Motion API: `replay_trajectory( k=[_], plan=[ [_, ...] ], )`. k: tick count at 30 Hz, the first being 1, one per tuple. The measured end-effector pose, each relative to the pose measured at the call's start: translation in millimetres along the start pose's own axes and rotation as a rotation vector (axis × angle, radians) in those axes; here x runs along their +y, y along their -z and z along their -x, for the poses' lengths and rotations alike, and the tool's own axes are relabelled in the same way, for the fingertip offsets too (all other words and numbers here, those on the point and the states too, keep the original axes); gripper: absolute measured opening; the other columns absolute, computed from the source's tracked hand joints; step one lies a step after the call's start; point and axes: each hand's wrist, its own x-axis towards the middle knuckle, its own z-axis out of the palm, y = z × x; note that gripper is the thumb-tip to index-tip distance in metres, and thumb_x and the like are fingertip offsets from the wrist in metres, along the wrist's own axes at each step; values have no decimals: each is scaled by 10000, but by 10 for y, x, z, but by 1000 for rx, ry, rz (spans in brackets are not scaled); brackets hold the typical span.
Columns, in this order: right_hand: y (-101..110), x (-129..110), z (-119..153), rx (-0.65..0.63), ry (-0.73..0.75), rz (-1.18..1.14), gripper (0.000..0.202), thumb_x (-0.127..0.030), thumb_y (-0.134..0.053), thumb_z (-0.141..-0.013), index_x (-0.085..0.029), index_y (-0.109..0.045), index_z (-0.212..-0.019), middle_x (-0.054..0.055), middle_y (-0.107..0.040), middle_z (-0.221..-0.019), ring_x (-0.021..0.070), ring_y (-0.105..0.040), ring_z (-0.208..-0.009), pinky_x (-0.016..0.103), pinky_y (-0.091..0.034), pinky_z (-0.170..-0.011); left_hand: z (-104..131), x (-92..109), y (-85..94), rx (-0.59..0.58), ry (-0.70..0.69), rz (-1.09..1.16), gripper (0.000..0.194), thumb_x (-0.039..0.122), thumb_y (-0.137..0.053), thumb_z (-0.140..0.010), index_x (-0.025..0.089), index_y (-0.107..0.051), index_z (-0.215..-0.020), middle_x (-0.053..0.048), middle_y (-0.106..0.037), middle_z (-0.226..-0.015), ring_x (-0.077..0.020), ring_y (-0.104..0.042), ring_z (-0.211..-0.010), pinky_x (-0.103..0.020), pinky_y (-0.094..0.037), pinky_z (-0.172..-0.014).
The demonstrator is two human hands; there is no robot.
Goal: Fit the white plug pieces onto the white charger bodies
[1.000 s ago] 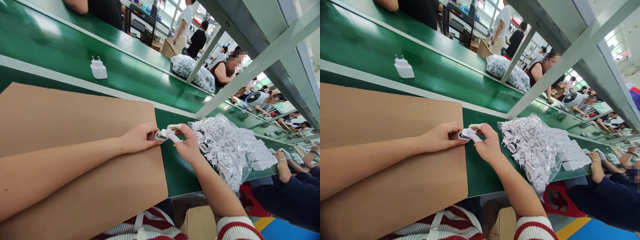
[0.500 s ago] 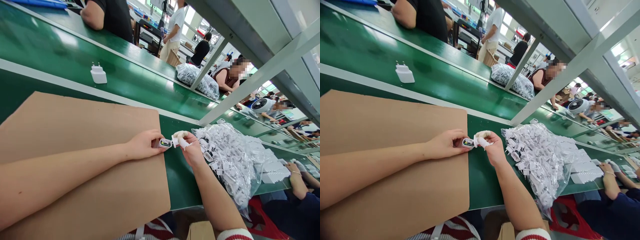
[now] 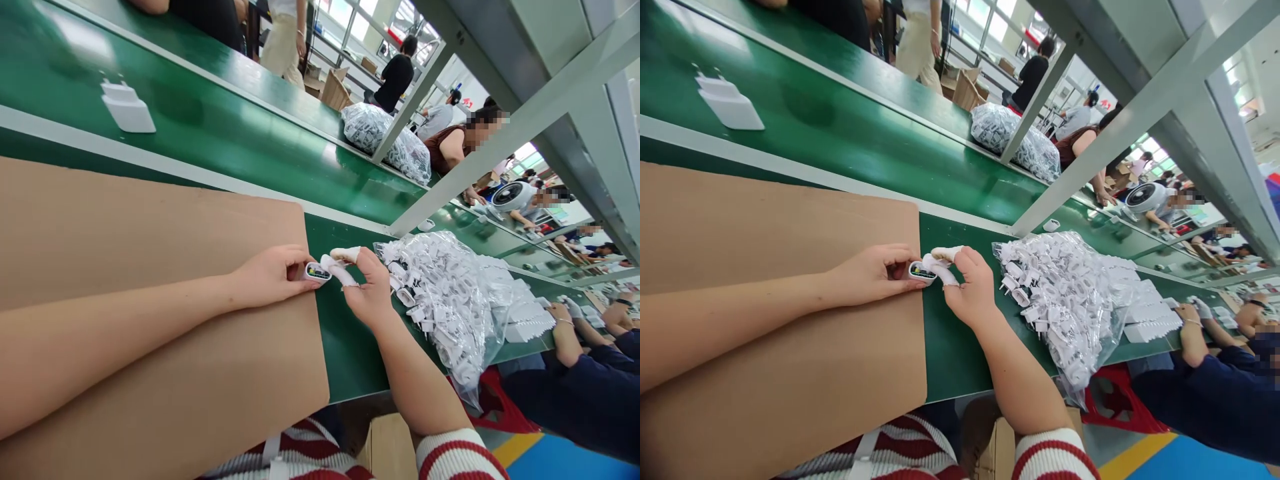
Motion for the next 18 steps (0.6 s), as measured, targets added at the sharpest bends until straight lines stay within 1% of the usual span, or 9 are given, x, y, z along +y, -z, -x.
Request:
replay_trajectory(
  k=[2,5,7,9,12,14,18],
  plan=[
    [-22,-12,12,-28,55,50,274,-198,-582,-968,-257,-731,-1189,61,-723,-1033,202,-693,-952,352,-583,-863,2,10,5,-4,-4,-1,399,631,-716,-822,246,-749,-924,-8,-582,-709,-184,-525,-626,-309,-408,-565],
    [-62,-23,18,-19,126,126,301,-186,-579,-972,-240,-707,-1239,61,-722,-1011,196,-691,-931,330,-581,-833,8,30,21,-32,-14,-13,398,614,-702,-846,220,-727,-901,-4,-580,-718,-174,-525,-636,-295,-409,-571],
    [-84,-26,16,-6,164,163,275,-175,-580,-974,-234,-705,-1212,58,-721,-984,192,-682,-909,321,-575,-812,10,31,30,-43,-26,-13,391,596,-702,-855,209,-719,-904,-2,-578,-727,-170,-526,-647,-288,-407,-576],
    [-99,-26,11,-15,193,201,230,-157,-576,-969,-230,-707,-1144,58,-706,-954,196,-663,-889,320,-562,-779,9,21,32,-45,-33,-5,386,586,-707,-854,203,-715,-905,-2,-583,-745,-167,-530,-657,-285,-409,-582],
    [-110,-30,-1,-58,245,292,174,-136,-565,-945,-226,-693,-1021,58,-653,-877,208,-602,-826,327,-511,-692,3,1,30,-41,-41,-6,368,562,-721,-846,196,-693,-870,-5,-585,-769,-162,-529,-666,-284,-410,-592],
    [-112,-44,-10,-92,264,350,176,-116,-546,-924,-226,-675,-972,59,-619,-854,214,-559,-797,333,-478,-665,-2,-6,30,-36,-48,-12,362,551,-724,-843,193,-671,-832,-4,-578,-765,-160,-523,-665,-284,-404,-593],
    [-108,-96,-21,-139,250,408,273,-59,-499,-886,-209,-669,-1039,75,-612,-906,226,-540,-834,343,-478,-711,-5,0,35,-39,-47,-11,380,558,-715,-842,192,-635,-778,-6,-574,-758,-161,-528,-673,-283,-397,-594]
  ],
)
